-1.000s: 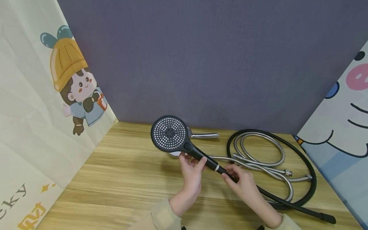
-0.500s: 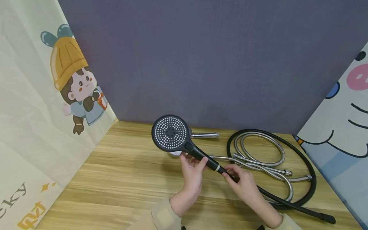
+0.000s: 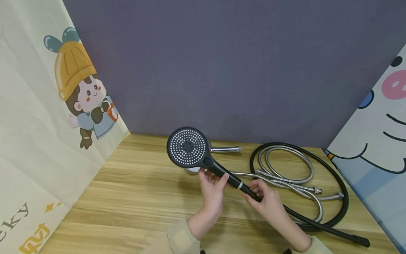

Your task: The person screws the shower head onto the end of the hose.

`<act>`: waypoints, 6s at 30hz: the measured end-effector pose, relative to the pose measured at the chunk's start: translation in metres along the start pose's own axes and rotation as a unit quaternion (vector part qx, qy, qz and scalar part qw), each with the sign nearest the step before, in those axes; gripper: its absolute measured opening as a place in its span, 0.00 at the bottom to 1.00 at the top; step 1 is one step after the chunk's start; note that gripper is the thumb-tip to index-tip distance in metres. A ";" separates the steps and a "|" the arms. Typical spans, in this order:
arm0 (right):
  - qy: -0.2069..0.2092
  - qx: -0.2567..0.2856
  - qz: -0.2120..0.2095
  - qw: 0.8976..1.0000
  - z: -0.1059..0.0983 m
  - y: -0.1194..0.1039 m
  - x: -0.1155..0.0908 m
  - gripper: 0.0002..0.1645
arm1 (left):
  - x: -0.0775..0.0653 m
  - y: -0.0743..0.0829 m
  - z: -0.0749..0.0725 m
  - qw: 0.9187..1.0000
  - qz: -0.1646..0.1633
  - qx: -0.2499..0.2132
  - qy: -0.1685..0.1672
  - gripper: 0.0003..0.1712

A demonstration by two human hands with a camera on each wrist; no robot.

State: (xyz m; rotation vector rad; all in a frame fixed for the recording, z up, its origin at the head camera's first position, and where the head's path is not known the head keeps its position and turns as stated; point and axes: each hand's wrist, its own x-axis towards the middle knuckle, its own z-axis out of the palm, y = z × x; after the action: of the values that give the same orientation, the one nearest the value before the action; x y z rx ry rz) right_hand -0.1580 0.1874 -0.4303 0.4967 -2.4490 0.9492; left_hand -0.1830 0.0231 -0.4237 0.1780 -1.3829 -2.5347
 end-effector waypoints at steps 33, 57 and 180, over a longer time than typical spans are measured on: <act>-0.001 -0.009 -0.003 1.000 -0.001 -0.002 0.001 0.16 | 0.000 0.000 0.000 1.000 0.000 0.001 -0.005 0.44; 0.017 -0.014 -0.010 1.000 0.001 -0.002 0.001 0.15 | -0.001 0.001 0.001 1.000 -0.001 -0.006 -0.002 0.44; 0.007 0.007 0.015 1.000 0.001 -0.007 -0.001 0.18 | -0.001 -0.004 -0.003 1.000 0.003 -0.002 -0.001 0.43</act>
State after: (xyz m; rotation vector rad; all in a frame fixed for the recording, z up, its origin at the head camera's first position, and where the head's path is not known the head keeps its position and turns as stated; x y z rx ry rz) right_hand -0.1538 0.1819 -0.4277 0.4566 -2.4450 0.9804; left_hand -0.1822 0.0232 -0.4288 0.1700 -1.3769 -2.5331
